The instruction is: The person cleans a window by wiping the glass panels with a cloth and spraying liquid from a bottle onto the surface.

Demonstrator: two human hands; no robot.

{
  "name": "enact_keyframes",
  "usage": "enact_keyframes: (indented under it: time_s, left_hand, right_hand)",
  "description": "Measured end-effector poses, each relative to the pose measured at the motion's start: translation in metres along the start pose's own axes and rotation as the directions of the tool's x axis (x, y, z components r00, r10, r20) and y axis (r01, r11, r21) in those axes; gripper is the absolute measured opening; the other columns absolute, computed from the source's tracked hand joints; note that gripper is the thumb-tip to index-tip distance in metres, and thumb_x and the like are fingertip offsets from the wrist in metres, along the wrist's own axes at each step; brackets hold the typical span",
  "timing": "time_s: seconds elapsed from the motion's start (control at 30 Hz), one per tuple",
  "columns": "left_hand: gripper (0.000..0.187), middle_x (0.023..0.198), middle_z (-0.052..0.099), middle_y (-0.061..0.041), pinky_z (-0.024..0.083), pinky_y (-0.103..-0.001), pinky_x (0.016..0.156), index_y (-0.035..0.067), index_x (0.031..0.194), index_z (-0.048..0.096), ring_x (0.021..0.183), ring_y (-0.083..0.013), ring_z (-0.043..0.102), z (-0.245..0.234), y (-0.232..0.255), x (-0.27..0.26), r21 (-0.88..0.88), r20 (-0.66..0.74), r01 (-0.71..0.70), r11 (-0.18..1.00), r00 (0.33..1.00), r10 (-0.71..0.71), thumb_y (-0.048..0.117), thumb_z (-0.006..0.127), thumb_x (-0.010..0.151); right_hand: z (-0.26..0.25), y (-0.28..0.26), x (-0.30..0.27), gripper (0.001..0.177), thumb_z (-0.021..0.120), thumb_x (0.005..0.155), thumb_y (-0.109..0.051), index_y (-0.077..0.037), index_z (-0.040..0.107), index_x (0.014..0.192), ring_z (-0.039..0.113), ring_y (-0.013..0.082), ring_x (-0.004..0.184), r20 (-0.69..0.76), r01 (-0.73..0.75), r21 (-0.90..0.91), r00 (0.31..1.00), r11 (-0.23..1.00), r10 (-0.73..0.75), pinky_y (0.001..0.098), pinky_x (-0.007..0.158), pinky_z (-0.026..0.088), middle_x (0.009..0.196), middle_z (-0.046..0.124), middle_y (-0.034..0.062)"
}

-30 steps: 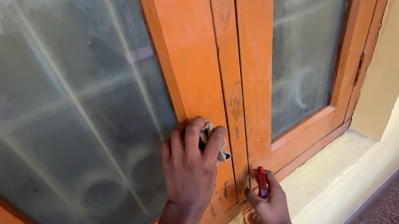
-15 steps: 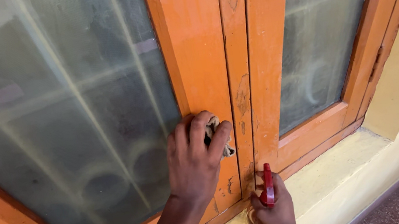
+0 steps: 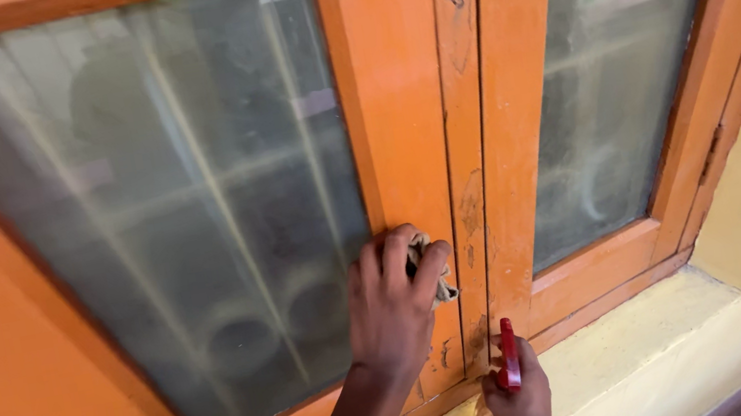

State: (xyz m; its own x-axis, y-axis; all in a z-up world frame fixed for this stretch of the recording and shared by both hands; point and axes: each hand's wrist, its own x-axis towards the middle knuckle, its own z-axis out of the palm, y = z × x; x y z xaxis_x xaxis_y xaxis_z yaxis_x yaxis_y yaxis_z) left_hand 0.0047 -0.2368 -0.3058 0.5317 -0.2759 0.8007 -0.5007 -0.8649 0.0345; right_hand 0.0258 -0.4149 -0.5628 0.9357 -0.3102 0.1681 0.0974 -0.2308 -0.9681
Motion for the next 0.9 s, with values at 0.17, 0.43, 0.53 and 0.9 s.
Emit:
enact_keyframes:
  time_s: [0.17, 0.43, 0.53, 0.9]
  left_hand:
    - [0.062, 0.127, 0.047, -0.012, 0.047, -0.054, 0.092, 0.017, 0.120, 0.060, 0.115, -0.0361, 0.053, -0.029, 0.003, 0.007, -0.010, 0.072, 0.070, 0.997, 0.995, -0.069, -0.006, 0.075, 0.065]
    - [0.071, 0.126, 0.047, -0.013, 0.047, -0.054, 0.094, 0.016, 0.120, 0.061, 0.114, -0.0389, 0.052, -0.103, 0.010, 0.017, 0.006, 0.135, 0.122, 0.993, 0.983, -0.122, -0.008, 0.080, 0.056]
    - [0.071, 0.124, 0.048, -0.011, 0.048, -0.051, 0.094, 0.016, 0.118, 0.061, 0.114, -0.0380, 0.052, -0.131, 0.007, 0.020, -0.005, 0.129, 0.201, 0.980, 0.972, -0.198, -0.008, 0.079, 0.054]
    - [0.073, 0.129, 0.046, -0.010, 0.051, -0.051, 0.089, 0.021, 0.120, 0.063, 0.116, -0.0385, 0.053, -0.222, -0.028, 0.004, 0.128, 0.083, 0.385, 0.914, 0.914, -0.396, -0.010, 0.079, 0.056]
  right_hand:
    - [-0.005, 0.008, -0.004, 0.062, 0.069, 0.069, 0.008, -0.010, 0.060, 0.127, 0.071, 0.0182, 0.102, 0.059, -0.018, -0.032, 0.998, 0.999, 0.020, 0.0324, 0.083, 0.058, 0.109, 0.071, 0.0072]
    - [-0.002, -0.114, -0.028, 0.058, 0.066, 0.066, -0.002, -0.018, 0.067, 0.122, 0.077, 0.0234, 0.097, 0.154, 0.027, -0.212, 0.988, 0.977, 0.006, 0.0331, 0.086, 0.059, 0.103, 0.078, 0.0076]
    - [0.004, -0.165, -0.037, 0.053, 0.065, 0.065, -0.005, -0.019, 0.070, 0.116, 0.078, 0.0259, 0.095, 0.198, 0.064, -0.262, 0.980, 0.963, -0.012, 0.0338, 0.085, 0.060, 0.098, 0.078, 0.0092]
    - [0.081, -0.230, -0.055, 0.054, 0.062, 0.061, -0.002, -0.015, 0.070, 0.113, 0.077, 0.0211, 0.101, 0.421, 0.213, 0.070, 0.879, 0.974, -0.223, 0.0339, 0.095, 0.057, 0.096, 0.078, 0.0079]
